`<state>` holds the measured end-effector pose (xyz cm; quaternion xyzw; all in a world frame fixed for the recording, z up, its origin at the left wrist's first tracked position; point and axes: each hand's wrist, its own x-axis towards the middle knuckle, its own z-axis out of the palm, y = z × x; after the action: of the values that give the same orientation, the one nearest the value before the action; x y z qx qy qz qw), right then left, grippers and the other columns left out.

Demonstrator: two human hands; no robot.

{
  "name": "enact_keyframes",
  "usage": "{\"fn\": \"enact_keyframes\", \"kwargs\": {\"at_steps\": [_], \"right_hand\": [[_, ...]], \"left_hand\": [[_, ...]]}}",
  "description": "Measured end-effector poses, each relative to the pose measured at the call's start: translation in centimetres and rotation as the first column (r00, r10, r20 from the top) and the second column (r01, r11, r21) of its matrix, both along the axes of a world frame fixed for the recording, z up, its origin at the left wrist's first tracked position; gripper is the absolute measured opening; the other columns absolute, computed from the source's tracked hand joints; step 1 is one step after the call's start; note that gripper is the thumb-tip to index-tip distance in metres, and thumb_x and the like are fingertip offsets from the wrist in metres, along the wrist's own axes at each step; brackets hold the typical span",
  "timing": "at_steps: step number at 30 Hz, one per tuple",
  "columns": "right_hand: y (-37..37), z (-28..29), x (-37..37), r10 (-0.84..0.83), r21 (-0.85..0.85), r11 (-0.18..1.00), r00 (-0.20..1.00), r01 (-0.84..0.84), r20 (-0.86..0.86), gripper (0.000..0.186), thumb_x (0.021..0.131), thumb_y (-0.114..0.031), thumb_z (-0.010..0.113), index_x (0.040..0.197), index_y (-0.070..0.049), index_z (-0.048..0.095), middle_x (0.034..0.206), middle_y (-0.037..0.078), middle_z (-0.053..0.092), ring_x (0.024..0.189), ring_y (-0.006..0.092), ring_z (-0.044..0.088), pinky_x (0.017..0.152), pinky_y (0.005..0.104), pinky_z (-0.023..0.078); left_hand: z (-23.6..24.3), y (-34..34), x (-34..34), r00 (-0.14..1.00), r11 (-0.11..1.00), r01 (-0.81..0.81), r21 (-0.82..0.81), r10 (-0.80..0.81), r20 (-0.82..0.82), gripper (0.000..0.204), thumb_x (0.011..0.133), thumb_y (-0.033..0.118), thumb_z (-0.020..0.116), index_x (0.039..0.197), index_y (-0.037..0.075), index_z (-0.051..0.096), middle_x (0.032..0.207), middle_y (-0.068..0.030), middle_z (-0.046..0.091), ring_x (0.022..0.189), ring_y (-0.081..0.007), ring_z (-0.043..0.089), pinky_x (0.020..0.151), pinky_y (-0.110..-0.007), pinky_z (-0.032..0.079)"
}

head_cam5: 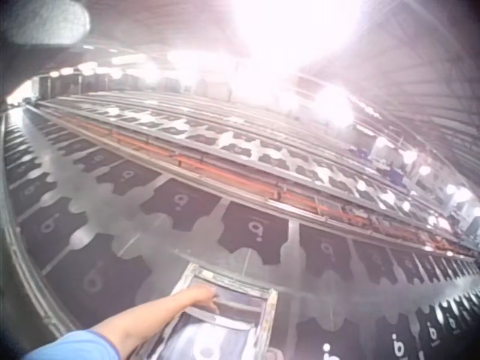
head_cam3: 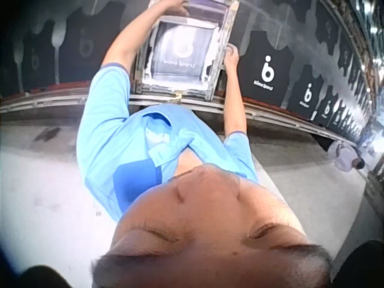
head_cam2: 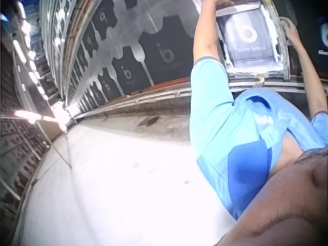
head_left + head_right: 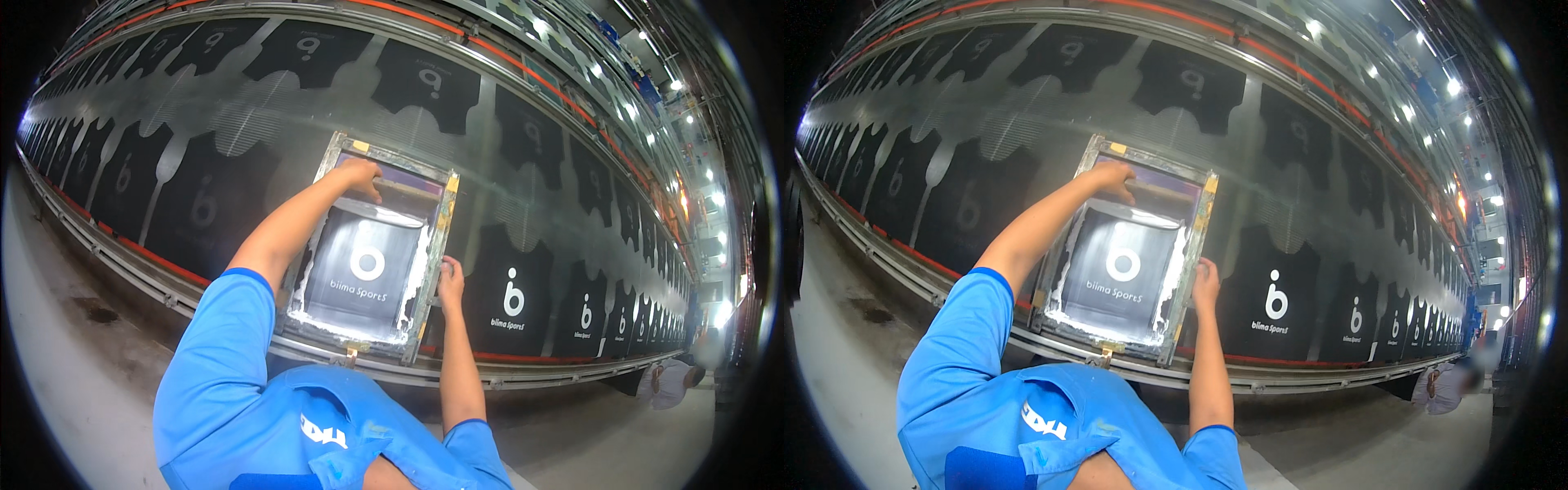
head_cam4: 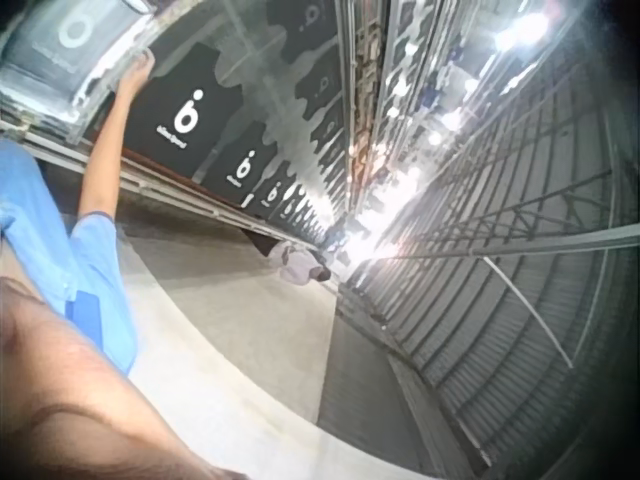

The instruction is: The person repeatedly uses a squeegee to press ink through a screen printing frame onto a black garment on a conveyor. The person moves the frame along the line, repositions it, and continues the squeegee strokes across the print area.

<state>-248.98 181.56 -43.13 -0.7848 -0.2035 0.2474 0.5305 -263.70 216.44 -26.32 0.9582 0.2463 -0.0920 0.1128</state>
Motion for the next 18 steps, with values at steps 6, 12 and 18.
{"fn": "enact_keyframes", "kwargs": {"at_steps": [6,12,18], "right_hand": [[1.6,-2.1,1.9,0.022,0.168,0.985,0.999,-0.027,0.035,0.025,0.103,-0.013,0.057,0.126,-0.007,0.064,0.072,-0.003,0.055,0.054,0.0062,0.048,0.047,0.0262,0.037],[2.3,-2.1,3.7,-0.006,0.151,0.988,0.971,-0.031,0.240,0.030,0.100,-0.011,0.059,0.129,-0.005,0.063,0.074,0.000,0.058,0.054,0.0081,0.050,0.047,0.0276,0.039],[1.9,0.2,2.2,-0.192,0.220,0.968,0.930,0.125,0.314,0.026,0.099,-0.015,0.063,0.121,-0.004,0.071,0.087,0.006,0.070,0.071,0.0152,0.063,0.064,0.0309,0.050]], "left_hand": [[-0.6,-4.1,-4.4,0.997,0.998,-0.067,0.020,0.067,0.025,0.041,0.070,0.034,0.086,0.108,0.019,0.079,0.101,-0.0108,0.078,0.100,-0.0326,0.073,0.086,-0.047,0.057],[-3.2,-15.0,-13.8,0.984,0.994,-0.107,0.001,0.105,0.146,0.033,0.077,0.029,0.083,0.109,0.024,0.079,0.099,-0.0110,0.077,0.097,-0.0319,0.073,0.083,-0.046,0.057],[-7.6,-30.0,-24.4,0.857,0.991,-0.124,0.050,0.082,0.509,0.038,0.079,0.001,0.066,0.111,0.019,0.078,0.097,-0.0060,0.078,0.092,-0.0268,0.074,0.081,-0.044,0.053]]}}
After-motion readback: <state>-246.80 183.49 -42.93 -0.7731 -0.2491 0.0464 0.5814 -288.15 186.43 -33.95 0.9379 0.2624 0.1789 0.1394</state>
